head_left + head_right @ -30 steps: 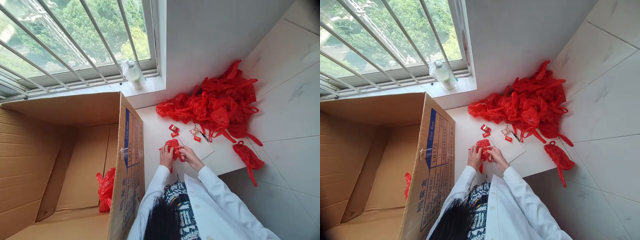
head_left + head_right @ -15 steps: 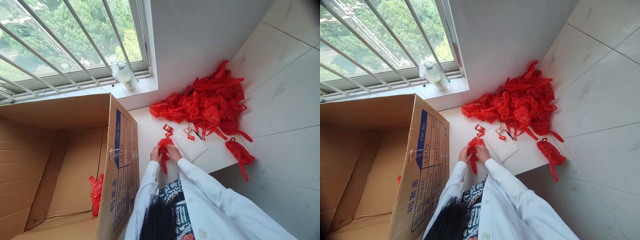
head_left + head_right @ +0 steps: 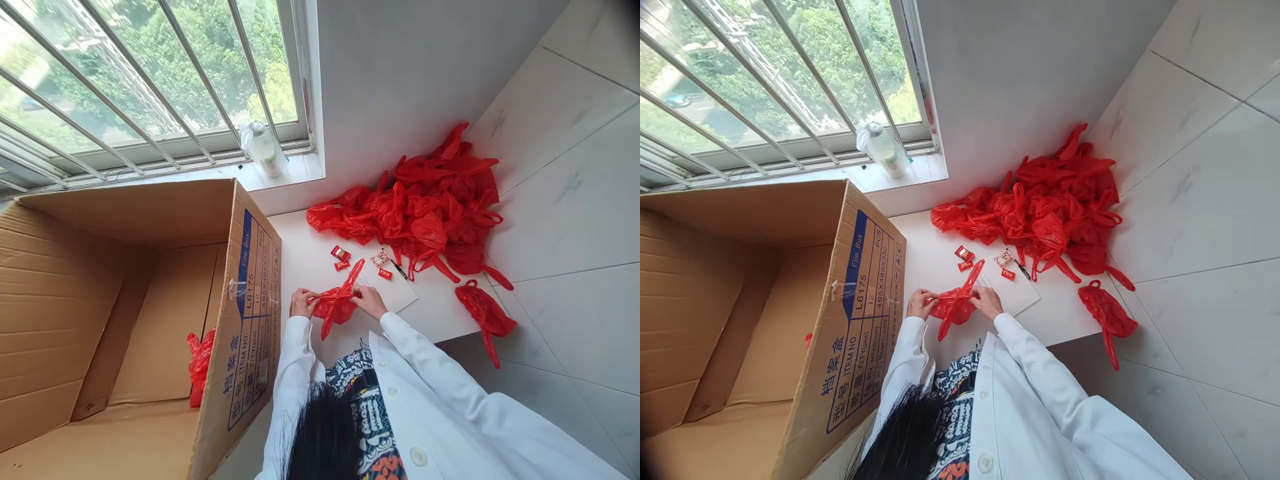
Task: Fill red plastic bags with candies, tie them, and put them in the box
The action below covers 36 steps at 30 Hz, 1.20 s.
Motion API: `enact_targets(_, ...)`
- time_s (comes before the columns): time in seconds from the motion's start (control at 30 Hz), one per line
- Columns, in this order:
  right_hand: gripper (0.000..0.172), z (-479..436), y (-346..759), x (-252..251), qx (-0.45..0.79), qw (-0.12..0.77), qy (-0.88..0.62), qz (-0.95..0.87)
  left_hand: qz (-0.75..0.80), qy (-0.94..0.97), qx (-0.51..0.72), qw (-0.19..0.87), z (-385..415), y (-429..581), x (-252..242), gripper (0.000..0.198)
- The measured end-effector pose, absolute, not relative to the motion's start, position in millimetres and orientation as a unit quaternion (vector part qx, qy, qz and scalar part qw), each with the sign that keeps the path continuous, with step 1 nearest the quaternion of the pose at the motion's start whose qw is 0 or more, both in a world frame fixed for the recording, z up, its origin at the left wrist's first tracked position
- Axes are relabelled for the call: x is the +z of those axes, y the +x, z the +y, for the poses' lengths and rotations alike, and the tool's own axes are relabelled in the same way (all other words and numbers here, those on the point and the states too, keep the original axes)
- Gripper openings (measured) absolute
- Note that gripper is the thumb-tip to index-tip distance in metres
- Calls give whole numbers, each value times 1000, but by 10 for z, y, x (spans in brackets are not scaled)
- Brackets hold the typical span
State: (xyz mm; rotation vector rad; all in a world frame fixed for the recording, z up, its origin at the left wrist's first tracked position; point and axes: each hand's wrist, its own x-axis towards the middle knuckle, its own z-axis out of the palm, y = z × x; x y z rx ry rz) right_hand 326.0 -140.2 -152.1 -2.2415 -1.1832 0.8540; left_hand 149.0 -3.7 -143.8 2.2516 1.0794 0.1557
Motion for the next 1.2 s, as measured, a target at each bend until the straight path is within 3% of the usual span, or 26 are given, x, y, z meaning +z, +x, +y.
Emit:
enact_targets(0.1,10,-1360,3231,-1547,314,229,-808,-443,391,873,63,284,-218,1604,-1379,26)
enact_targets(0.27,14,-1334,3173,-1526,303,193,-803,-475,342,894,10,291,-448,1807,-1443,27)
enact_targets(0.6,23,-1377,3243,-1497,297,161,-823,-457,354,864,40,356,-232,1565,-1523,4)
enact_targets(0.83,19,-1570,3514,-1547,300,149,-853,-399,404,828,84,379,-124,1269,-1416,10)
enact_targets(0.9,31,-1584,3465,-1511,283,160,-852,-410,405,830,85,375,-175,1278,-1381,9)
enact_targets(1.0,53,-1511,3300,-1430,248,190,-808,-500,389,841,84,366,-335,1417,-1343,27)
enact_targets(1.1,37,-1388,3135,-1389,273,192,-763,-553,367,848,70,375,-503,1616,-1340,36)
enact_targets(1.2,16,-1332,3093,-1407,301,200,-771,-524,367,837,70,399,-542,1718,-1361,25)
